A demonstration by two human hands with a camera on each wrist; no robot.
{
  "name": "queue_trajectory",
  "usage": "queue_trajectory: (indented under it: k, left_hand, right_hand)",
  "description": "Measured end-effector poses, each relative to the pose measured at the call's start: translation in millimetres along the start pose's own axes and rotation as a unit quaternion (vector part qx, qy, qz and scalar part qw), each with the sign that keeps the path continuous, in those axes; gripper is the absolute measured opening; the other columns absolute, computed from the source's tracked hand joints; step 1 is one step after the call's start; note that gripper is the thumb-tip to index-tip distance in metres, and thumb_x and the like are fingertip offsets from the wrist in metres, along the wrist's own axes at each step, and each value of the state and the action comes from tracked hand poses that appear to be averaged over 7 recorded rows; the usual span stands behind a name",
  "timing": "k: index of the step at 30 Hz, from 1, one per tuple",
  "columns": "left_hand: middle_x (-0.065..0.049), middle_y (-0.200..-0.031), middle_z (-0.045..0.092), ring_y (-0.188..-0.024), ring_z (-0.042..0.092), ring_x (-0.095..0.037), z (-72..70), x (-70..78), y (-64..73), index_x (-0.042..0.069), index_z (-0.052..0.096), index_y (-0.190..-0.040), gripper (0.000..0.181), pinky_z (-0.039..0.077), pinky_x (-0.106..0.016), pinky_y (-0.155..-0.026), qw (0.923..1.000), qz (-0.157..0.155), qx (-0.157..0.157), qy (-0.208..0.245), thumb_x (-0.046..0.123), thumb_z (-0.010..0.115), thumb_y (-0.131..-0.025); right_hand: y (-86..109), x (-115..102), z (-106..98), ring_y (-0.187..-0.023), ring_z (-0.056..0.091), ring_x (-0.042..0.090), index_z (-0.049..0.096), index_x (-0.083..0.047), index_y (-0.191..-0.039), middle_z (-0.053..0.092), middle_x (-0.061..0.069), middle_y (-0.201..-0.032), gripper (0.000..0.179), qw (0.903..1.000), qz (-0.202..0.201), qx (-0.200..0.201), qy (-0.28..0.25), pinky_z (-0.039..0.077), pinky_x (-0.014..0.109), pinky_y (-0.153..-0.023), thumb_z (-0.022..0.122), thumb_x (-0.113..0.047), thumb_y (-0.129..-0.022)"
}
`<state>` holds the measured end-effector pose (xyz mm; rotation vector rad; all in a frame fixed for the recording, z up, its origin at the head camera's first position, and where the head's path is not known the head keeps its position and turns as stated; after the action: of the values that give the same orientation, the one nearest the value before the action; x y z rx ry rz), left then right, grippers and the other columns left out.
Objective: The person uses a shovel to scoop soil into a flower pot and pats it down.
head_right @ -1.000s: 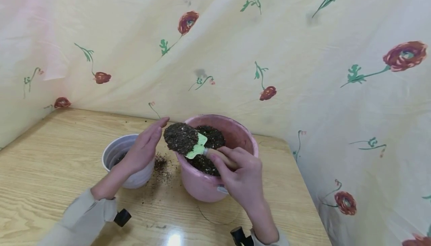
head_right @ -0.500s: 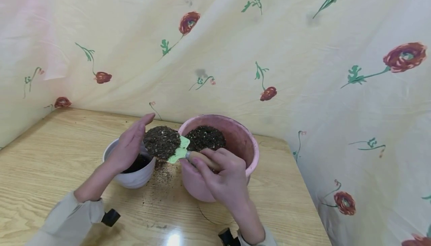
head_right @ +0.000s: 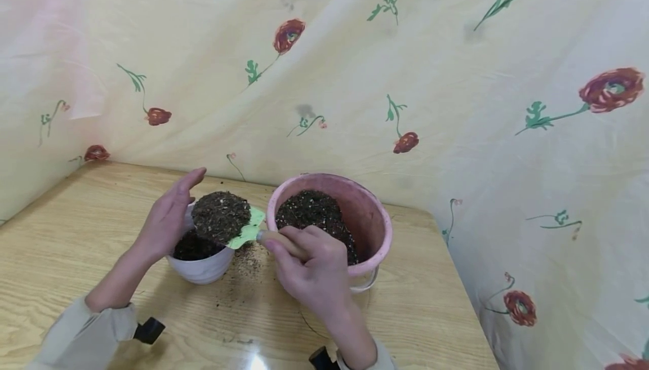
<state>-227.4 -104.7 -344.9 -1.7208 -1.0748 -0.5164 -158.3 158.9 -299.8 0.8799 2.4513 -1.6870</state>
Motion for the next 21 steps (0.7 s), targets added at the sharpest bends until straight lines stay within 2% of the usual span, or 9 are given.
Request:
queue_trajectory:
  k: [7,16,21]
  left_hand:
    - [-0.013,-0.153,0.034,-0.142,0.027,-0.032,-10.9,-1.8,8.0,0.008,0.036,-0.149,0.050,0.022,-0.057,-0.112,0.9995,-0.007,0.031,0.002,0.032,0.021,-0.108]
    - [-0.015,-0.152,0.034,-0.141,0.027,-0.033,-14.2,-11.5,9.3,0.004,0.038,-0.147,0.051,0.023,-0.057,-0.112,0.9990,-0.014,0.043,-0.002,0.032,0.021,-0.108]
    - [-0.017,-0.152,0.034,-0.141,0.027,-0.035,-15.6,-13.4,9.7,0.003,0.038,-0.147,0.052,0.021,-0.057,-0.112,0.9987,-0.026,0.044,-0.001,0.033,0.021,-0.107]
  right_hand:
    - [-0.3,-3.9,15.7,-0.055,0.050,0.003,0.078,-0.011,-0.087,0.070,-0.003,-0.072,0.005,0.9993,0.012,-0.012,0.033,0.042,0.013,-0.052,0.077,-0.012,-0.082]
    - [3.8,-10.5,37.3,-0.054,0.045,0.001,0.078,-0.011,-0.086,0.065,-0.005,-0.067,0.010,0.9973,0.056,-0.014,0.045,0.037,0.010,-0.048,0.078,-0.020,-0.082]
    - [8.0,-11.9,49.3,-0.055,0.052,0.002,0.077,-0.008,-0.083,0.069,-0.001,-0.071,0.014,0.9961,0.048,-0.007,0.074,0.043,0.011,-0.051,0.081,-0.020,-0.079]
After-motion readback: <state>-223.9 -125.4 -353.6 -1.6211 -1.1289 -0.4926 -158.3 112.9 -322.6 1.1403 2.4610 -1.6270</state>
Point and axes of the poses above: each hand's wrist, its own y-axis away from the middle knuckle, its own z-axis out of the palm, x = y × z, the point moved 1 cm from there along -y, towards the middle knuckle
